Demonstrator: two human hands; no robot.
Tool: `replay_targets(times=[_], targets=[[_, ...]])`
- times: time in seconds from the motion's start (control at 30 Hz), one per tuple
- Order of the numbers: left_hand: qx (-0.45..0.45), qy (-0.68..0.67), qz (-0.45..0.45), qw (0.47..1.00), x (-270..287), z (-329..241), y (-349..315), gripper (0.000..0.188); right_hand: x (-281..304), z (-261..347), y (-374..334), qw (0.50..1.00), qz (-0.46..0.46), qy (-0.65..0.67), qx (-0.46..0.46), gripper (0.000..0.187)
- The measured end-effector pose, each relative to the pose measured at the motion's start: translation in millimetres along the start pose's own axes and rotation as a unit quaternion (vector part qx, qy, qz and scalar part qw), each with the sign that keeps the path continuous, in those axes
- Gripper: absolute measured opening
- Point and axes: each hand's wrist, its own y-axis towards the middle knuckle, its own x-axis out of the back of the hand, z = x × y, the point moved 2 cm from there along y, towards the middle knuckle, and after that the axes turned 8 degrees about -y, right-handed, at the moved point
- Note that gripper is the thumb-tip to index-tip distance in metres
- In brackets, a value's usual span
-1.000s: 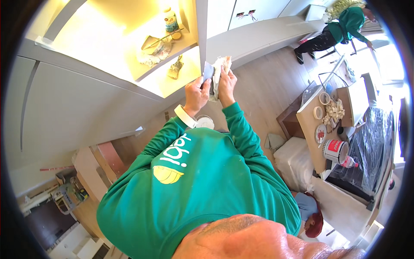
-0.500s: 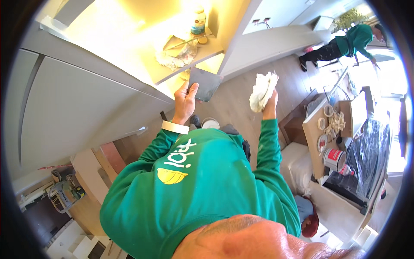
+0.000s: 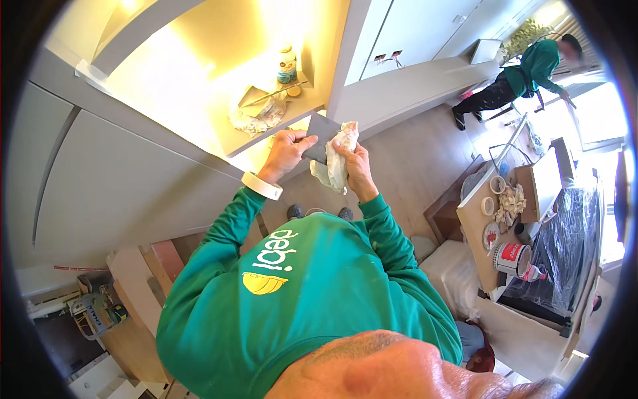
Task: The person applies a liquid from a bottle to a cloth and uses it to wipe and polish the surfaces and edges of white cabinetry in a workshop setting, occasionally using a small square tool to smooth the finish.
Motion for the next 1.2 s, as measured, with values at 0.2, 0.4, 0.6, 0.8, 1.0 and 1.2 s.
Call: replay_targets(times=[0.2, 0.4, 0.6, 0.8, 1.0, 1.2], targets=[[-0.091, -0.154, -0.106, 0.978, -9.9, -18.0, 17.8, 0.022, 23.6, 23.4, -4.4, 0.982, 0.008, 0.189, -0.021, 0.055], [-0.086, -0.096, -0.086, 0.988, -24.4, -33.8, 14.8, 0.024, 59.6, 51.5, 4.4, 0.973, -0.024, 0.222, 0.052, 0.056], [-0.078, 0.072, 0.072, 0.992, -45.4, -14.0, 31.5, 0.025, 44.2, 70.0, 4.7, 0.948, 0.037, -0.278, 0.153, 0.037], [-0.140, 0.276, 0.045, 0.950, -41.6, 44.3, 31.5, 0.026, 28.5, -16.9, 35.4, 0.883, -0.170, -0.368, 0.238, 0.027], [-0.179, 0.228, 0.101, 0.952, -81.2, -17.0, -0.9, 0.033, 133.0, -17.5, 32.4, 0.926, -0.374, -0.028, -0.038, 0.059], [-0.021, -0.134, -0.054, 0.989, -86.1, -2.2, 36.9, 0.026, 150.3, -4.4, -79.9, 0.970, -0.241, -0.025, -0.014, 0.072]])
